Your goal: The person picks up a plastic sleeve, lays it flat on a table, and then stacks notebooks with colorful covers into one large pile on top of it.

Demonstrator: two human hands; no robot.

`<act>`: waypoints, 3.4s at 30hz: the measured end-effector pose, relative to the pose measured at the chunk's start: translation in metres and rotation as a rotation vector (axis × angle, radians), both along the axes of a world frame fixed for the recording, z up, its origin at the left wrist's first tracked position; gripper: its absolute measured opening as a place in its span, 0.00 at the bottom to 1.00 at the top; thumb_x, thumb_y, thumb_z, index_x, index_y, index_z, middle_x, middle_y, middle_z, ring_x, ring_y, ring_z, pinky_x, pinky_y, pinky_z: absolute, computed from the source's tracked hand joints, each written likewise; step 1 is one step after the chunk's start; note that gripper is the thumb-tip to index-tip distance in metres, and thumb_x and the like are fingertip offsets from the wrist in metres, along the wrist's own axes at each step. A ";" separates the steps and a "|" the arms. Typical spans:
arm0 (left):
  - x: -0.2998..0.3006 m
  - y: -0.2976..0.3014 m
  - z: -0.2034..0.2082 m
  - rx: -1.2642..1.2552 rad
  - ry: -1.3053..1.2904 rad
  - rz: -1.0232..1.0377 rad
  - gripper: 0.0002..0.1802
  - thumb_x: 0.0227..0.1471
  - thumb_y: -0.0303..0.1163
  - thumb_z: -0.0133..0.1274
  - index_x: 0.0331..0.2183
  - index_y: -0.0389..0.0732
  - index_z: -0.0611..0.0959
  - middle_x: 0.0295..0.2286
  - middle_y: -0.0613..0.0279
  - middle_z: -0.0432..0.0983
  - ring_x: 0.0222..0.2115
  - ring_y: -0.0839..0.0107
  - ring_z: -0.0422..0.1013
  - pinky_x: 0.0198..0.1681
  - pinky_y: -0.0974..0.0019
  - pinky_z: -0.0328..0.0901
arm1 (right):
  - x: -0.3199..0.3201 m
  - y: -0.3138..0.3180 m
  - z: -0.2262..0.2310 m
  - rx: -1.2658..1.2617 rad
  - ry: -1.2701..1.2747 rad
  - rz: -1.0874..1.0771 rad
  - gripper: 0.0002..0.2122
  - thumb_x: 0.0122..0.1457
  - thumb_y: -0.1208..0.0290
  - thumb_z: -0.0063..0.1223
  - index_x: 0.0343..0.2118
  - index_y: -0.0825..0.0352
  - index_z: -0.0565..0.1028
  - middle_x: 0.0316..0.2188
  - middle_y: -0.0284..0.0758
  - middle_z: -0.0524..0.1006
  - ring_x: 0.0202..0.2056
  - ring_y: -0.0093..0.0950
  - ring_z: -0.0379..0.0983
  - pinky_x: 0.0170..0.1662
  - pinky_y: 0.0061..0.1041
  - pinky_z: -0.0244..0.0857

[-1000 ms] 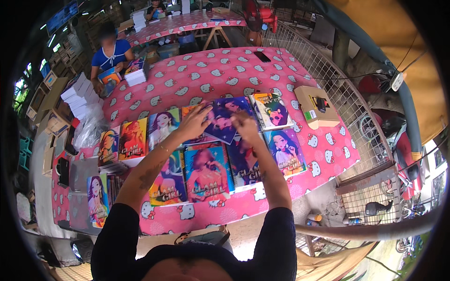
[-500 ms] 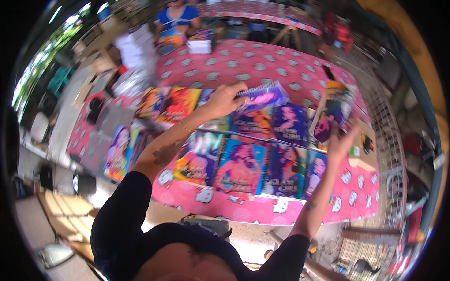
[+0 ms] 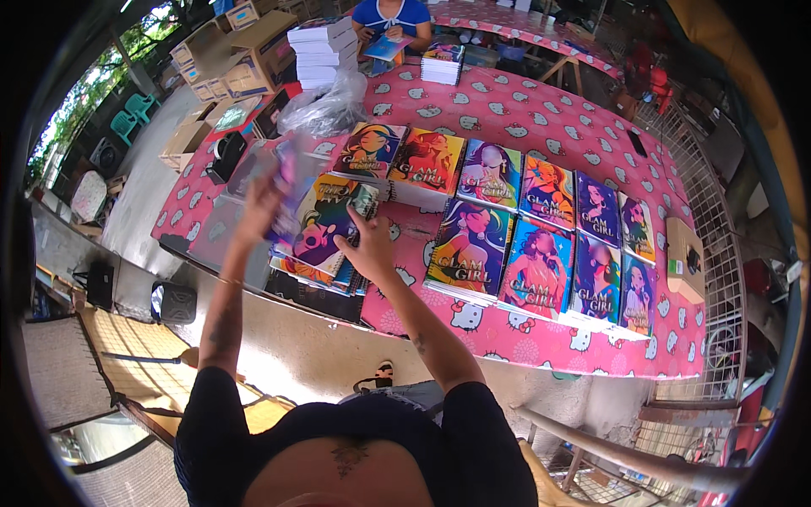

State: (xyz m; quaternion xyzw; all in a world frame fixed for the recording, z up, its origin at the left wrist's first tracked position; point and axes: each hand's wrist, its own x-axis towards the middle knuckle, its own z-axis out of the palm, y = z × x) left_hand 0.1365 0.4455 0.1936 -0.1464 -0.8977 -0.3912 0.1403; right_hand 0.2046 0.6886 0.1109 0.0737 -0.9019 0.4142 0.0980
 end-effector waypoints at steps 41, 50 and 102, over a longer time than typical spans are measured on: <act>0.100 -0.018 0.056 0.036 0.676 -0.127 0.22 0.51 0.19 0.53 0.50 0.36 0.75 0.45 0.52 0.76 0.47 0.59 0.72 0.55 0.59 0.62 | 0.011 0.052 0.045 0.275 0.550 0.363 0.24 0.47 0.88 0.48 0.48 0.61 0.76 0.52 0.39 0.72 0.55 0.39 0.67 0.57 0.38 0.59; 0.135 0.066 0.004 -0.082 0.318 -0.486 0.42 0.44 0.37 0.63 0.59 0.39 0.66 0.58 0.47 0.62 0.60 0.52 0.57 0.63 0.44 0.46 | 0.082 0.225 -0.024 0.515 -0.017 -0.743 0.25 0.52 0.65 0.58 0.54 0.65 0.69 0.48 0.50 0.73 0.49 0.50 0.70 0.49 0.46 0.67; -0.119 -0.042 0.124 0.928 -0.133 -0.453 0.25 0.54 0.24 0.47 0.54 0.34 0.73 0.44 0.61 0.73 0.46 0.74 0.69 0.51 0.69 0.63 | -0.065 0.022 0.028 -0.152 0.436 -0.029 0.18 0.47 0.92 0.48 0.39 0.65 0.78 0.43 0.40 0.76 0.43 0.34 0.75 0.46 0.27 0.68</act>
